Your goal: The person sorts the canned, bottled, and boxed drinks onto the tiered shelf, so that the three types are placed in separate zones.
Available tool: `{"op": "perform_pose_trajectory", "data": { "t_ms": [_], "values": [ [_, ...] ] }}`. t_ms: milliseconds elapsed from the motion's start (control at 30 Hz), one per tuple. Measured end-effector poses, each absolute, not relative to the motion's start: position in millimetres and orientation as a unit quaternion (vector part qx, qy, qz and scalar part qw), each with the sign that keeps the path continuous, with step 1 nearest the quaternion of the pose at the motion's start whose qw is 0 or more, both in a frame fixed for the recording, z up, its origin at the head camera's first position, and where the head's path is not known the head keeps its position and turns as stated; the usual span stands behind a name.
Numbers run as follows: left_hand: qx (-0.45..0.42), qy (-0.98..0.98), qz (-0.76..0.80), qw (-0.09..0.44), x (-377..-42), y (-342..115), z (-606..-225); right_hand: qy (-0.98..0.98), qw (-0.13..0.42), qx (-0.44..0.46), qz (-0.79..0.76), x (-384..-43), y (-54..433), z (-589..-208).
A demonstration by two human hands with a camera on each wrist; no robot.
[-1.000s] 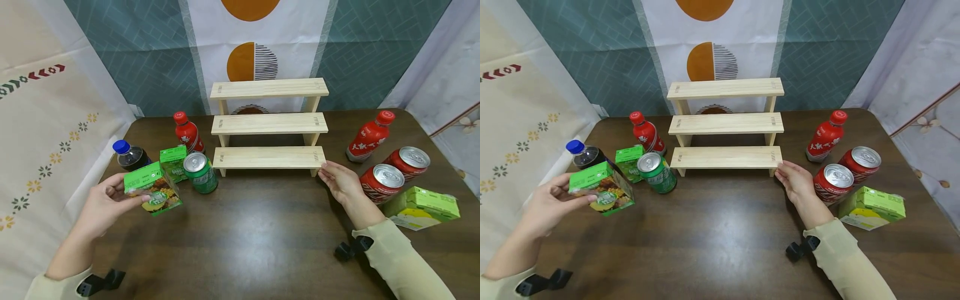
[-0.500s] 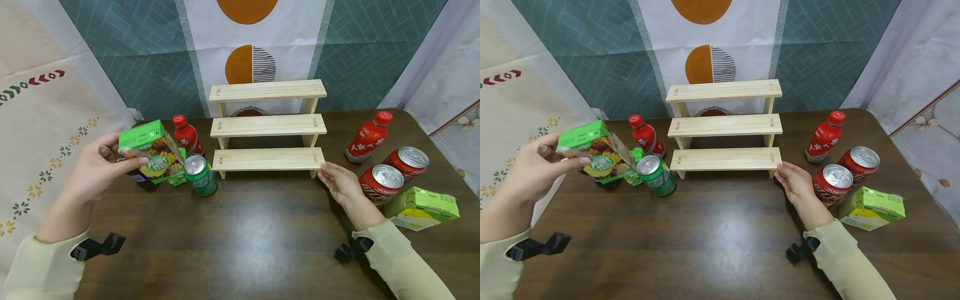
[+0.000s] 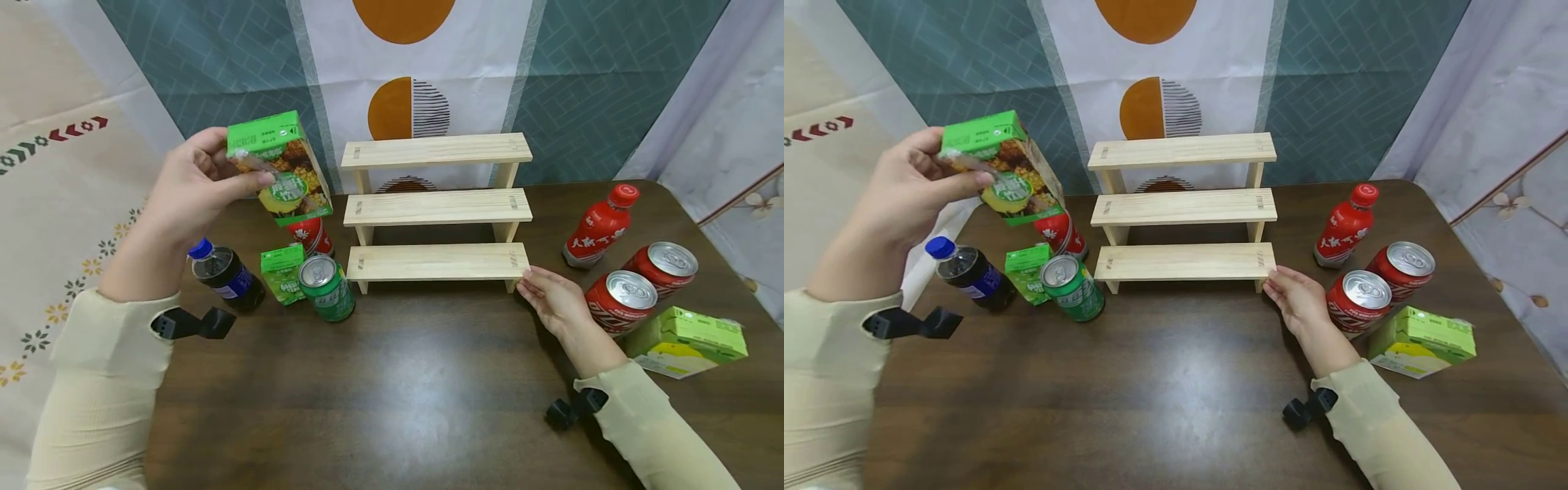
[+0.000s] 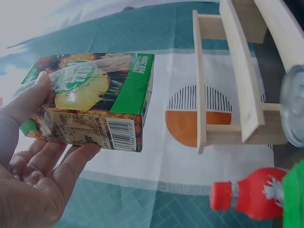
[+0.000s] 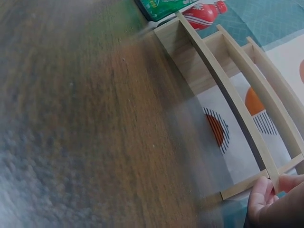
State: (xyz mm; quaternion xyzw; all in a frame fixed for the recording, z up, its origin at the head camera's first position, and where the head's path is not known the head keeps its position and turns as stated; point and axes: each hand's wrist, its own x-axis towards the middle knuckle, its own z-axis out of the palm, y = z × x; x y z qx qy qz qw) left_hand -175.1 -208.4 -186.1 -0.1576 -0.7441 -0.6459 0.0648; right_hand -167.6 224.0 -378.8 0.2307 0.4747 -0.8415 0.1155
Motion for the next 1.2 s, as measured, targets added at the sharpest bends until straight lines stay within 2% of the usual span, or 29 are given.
{"op": "perform_pose_trajectory", "data": {
  "t_ms": [267,733,1200],
  "values": [
    [-0.104,-0.754,-0.646,0.048,-212,-192,-175,0.465,0.113,0.233,-0.847,-166,226,-384],
    [-0.089,-0.723,-0.685,0.024,-270,-170,-162,0.480,0.105,0.231,-0.840,-169,225,-380],
    [-0.079,-0.730,-0.679,0.014,-315,-160,-175,0.487,0.094,0.212,-0.842,-169,223,-386]
  ]
}}
